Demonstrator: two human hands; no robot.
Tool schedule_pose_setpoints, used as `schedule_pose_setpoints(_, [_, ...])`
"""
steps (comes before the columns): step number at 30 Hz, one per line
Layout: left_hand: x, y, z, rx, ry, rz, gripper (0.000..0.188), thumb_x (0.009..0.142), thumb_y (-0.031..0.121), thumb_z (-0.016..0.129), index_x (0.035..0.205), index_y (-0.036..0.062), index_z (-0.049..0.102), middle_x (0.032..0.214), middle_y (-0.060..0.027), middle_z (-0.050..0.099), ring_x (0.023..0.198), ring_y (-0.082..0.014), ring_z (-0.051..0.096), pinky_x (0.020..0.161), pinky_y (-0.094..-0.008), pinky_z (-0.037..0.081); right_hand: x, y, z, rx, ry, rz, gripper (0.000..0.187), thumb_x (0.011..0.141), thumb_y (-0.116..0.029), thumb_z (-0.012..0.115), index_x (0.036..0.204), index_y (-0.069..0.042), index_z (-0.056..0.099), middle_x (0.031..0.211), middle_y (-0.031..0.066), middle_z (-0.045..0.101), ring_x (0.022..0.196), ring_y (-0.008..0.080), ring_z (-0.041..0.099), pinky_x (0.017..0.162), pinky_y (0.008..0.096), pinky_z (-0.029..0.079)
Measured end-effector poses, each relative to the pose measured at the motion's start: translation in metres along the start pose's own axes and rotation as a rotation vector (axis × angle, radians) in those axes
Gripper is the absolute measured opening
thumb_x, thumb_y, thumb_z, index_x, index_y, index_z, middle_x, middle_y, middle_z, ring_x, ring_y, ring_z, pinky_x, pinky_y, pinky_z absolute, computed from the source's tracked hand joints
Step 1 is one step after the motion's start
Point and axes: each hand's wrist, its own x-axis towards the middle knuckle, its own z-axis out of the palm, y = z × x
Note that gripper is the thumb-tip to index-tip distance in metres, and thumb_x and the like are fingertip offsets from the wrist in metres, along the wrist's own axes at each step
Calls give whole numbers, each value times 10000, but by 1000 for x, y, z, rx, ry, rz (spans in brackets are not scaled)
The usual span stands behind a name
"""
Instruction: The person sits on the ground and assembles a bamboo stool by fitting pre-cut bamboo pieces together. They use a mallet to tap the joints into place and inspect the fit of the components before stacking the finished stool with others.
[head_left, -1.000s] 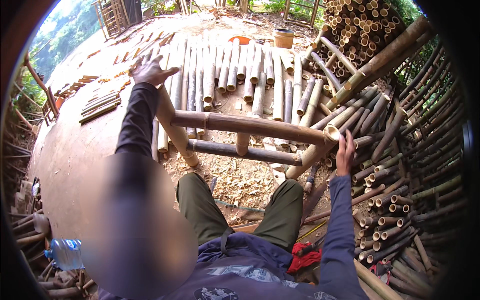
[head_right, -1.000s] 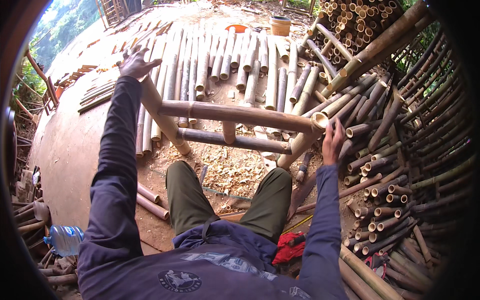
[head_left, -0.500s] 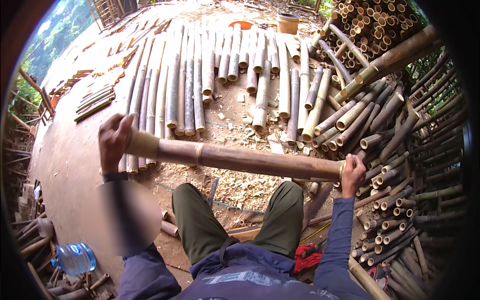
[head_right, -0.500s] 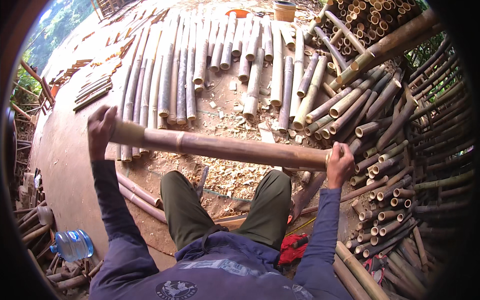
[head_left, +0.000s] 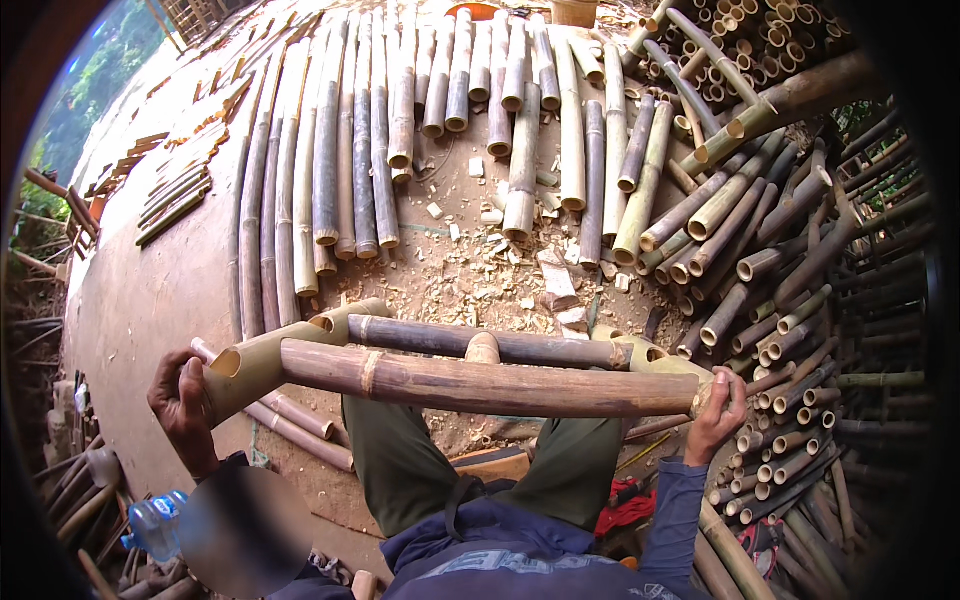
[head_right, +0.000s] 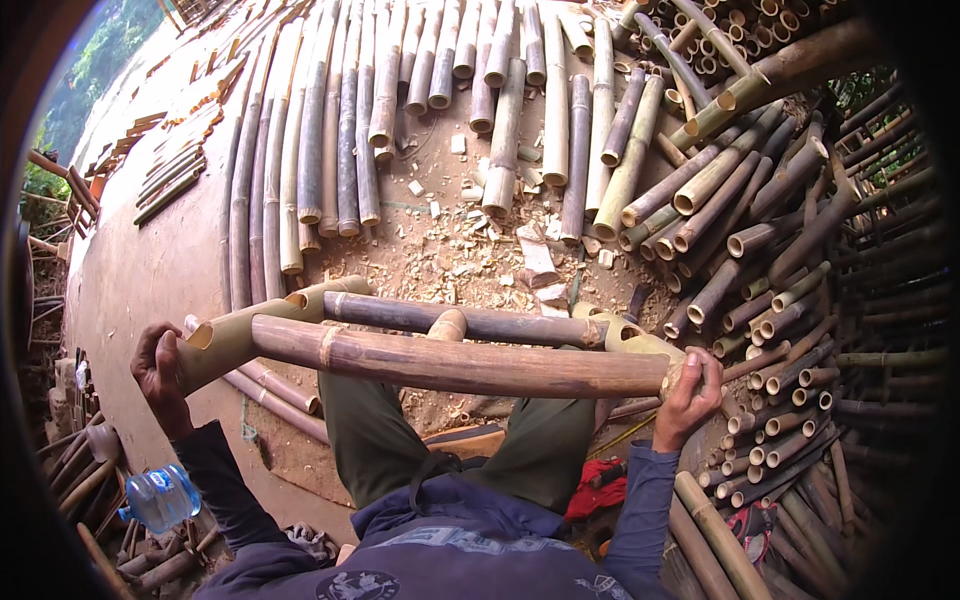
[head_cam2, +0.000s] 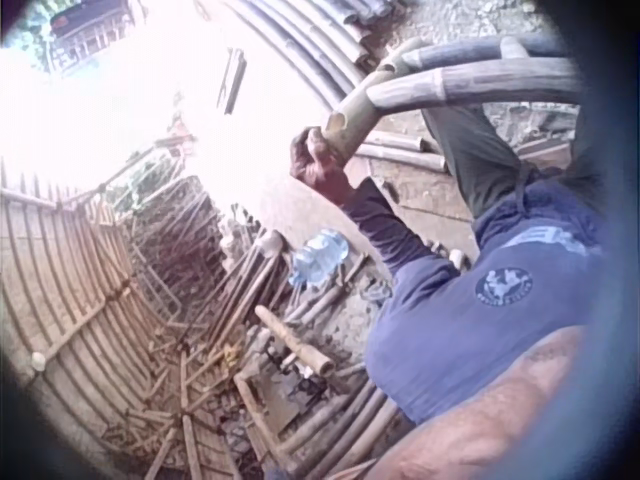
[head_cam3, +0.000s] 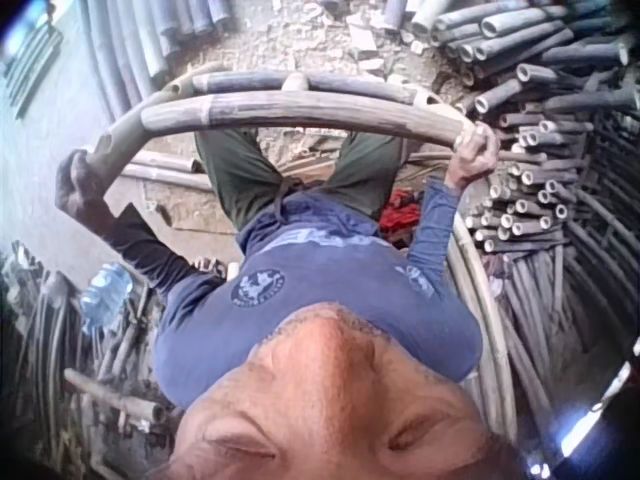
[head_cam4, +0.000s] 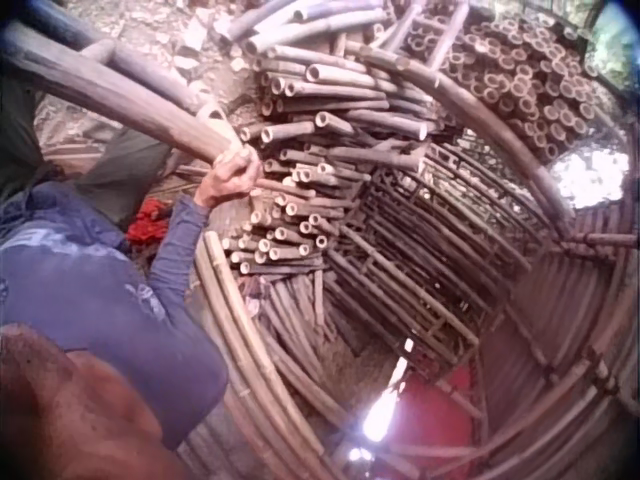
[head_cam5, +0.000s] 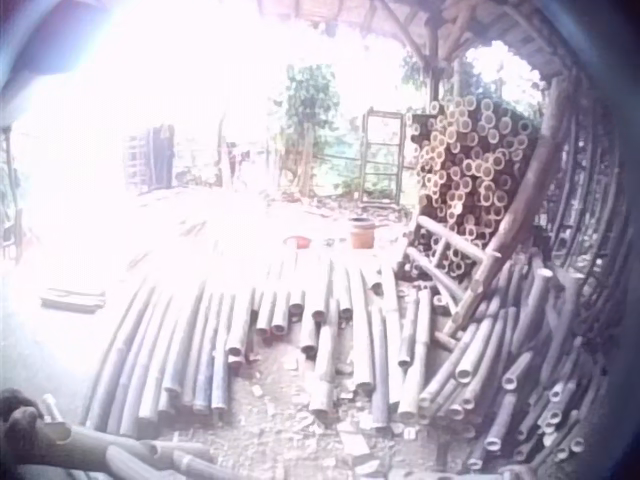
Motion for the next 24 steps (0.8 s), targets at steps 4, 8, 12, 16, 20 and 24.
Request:
schedule_pose_setpoints(4, [7,16,4,10,-11,-41,189,982,207,687,970,21,719,846,32,616,728,-39,476,654,-233,361,2,-3,1,-10,-6,5,245,1042,-158,575,1032,55,696,976,158,704,926,292,667,880,406,511])
schedule_pose_setpoints(8, [38,6,15,-9,-19,-48,255,954,250,697,943,-3,725,849,-49,662,822,-141,620,776,-288,482,22,4,13,-12,-13,-35,264,1043,-200,598,1049,40,707,981,169,712,915,291,682,857,408,526])
schedule_pose_setpoints(12, [165,13,81,353,-211,167,361,978,392,667,985,47,773,897,-202,705,838,-305,712,797,-380,540,116,15,65,-83,-55,-41,341,995,-357,681,1030,-29,767,943,176,763,860,312,727,796,406,544])
schedule_pose_setpoints(16, [298,18,134,515,-282,40,565,908,554,687,1073,24,798,1021,-190,787,929,-304,765,871,-407,574,196,-21,161,-280,-113,-57,468,895,-475,723,921,-10,770,873,211,753,846,354,733,784,458,538])
schedule_pose_setpoints(20, [318,45,206,597,-347,-11,584,912,602,666,1188,103,796,1308,-179,727,1171,-322,711,1040,-425,527,245,32,169,-168,-139,-55,431,831,-435,774,864,-6,773,762,192,739,748,329,720,738,454,534])
schedule_pose_setpoints(24, [304,50,207,589,-353,-5,612,887,611,687,1147,68,798,1225,-191,748,1123,-327,723,1001,-429,535,235,28,148,-58,-199,-82,460,861,-453,760,902,4,779,798,202,749,778,355,720,773,458,544])
